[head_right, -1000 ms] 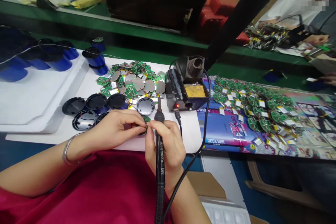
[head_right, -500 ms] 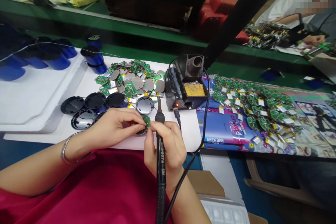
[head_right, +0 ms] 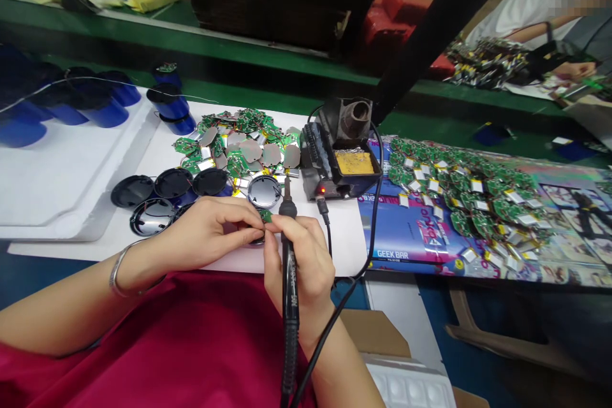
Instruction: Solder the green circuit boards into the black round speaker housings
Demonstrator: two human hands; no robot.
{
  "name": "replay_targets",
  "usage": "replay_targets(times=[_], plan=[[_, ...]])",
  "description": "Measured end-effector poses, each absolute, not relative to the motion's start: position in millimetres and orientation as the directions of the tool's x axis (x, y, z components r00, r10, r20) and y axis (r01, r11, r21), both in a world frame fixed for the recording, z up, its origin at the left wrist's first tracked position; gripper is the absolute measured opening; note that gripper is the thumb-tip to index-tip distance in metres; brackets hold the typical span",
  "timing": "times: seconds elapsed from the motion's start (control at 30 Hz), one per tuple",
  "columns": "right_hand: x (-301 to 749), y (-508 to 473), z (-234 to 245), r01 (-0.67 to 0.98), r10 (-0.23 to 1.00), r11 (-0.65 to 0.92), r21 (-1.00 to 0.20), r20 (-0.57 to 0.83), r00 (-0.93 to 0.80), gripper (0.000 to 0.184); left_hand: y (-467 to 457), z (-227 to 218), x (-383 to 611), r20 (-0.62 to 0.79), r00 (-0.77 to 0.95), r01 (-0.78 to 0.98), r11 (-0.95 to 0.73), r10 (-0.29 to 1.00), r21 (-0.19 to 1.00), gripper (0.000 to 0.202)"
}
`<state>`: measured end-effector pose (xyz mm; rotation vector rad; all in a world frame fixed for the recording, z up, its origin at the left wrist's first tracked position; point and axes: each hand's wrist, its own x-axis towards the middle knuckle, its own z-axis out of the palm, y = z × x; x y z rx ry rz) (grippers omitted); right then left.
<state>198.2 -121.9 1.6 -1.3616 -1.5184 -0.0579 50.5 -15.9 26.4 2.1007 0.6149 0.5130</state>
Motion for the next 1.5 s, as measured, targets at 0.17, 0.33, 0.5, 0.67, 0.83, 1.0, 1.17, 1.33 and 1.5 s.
replay_targets(times=[0.17, 0.33, 0.5, 0.67, 0.83, 1.0, 1.17, 1.33, 1.5], plan=[[200.7, -124.4, 3.6, 0.743, 0.697, 0.386, -0.547, 0.7, 0.153, 0.045, -14.9, 31.1, 49.0, -0.016, 0.799, 0.283, -0.352, 0.601, 0.892, 0.018], [201.8, -125.1, 6.5, 0.765, 0.692, 0.401, -0.505, 0.714, 0.109, 0.041, -11.5, 36.6, 49.6, -0.06, 0.84, 0.261, -0.306, 0.539, 0.915, 0.019], [202.6, -124.9, 9.3, 0.783, 0.677, 0.42, -0.459, 0.733, 0.066, 0.041, -10.5, 35.2, 49.5, -0.043, 0.811, 0.269, -0.308, 0.583, 0.912, 0.017], [206.4, -128.8, 7.9, 0.83, 0.672, 0.408, -0.379, 0.741, 0.008, 0.041, -12.3, 29.9, 45.5, 0.117, 0.78, 0.245, -0.472, 0.615, 0.847, 0.014], [209.0, -132.8, -9.6, 0.846, 0.695, 0.437, -0.306, 0.712, -0.101, 0.046, -15.4, 23.9, 43.0, 0.296, 0.788, 0.209, -0.686, 0.54, 0.697, 0.014], [211.8, -133.8, -23.6, 0.847, 0.714, 0.428, -0.316, 0.692, -0.103, 0.043, -18.8, 24.7, 41.0, 0.27, 0.801, 0.225, -0.687, 0.534, 0.691, 0.013], [216.2, -135.8, -23.6, 0.836, 0.709, 0.436, -0.333, 0.7, -0.09, 0.038, -23.2, 24.9, 42.0, 0.281, 0.803, 0.198, -0.681, 0.525, 0.705, 0.012], [215.3, -132.6, -18.8, 0.839, 0.695, 0.438, -0.321, 0.714, -0.09, 0.039, -25.5, 18.4, 44.8, 0.265, 0.788, 0.208, -0.645, 0.556, 0.736, 0.009], [214.7, -131.9, -14.4, 0.861, 0.686, 0.413, -0.295, 0.723, -0.081, 0.039, -24.4, 21.3, 43.9, 0.276, 0.742, 0.184, -0.581, 0.611, 0.793, 0.008]])
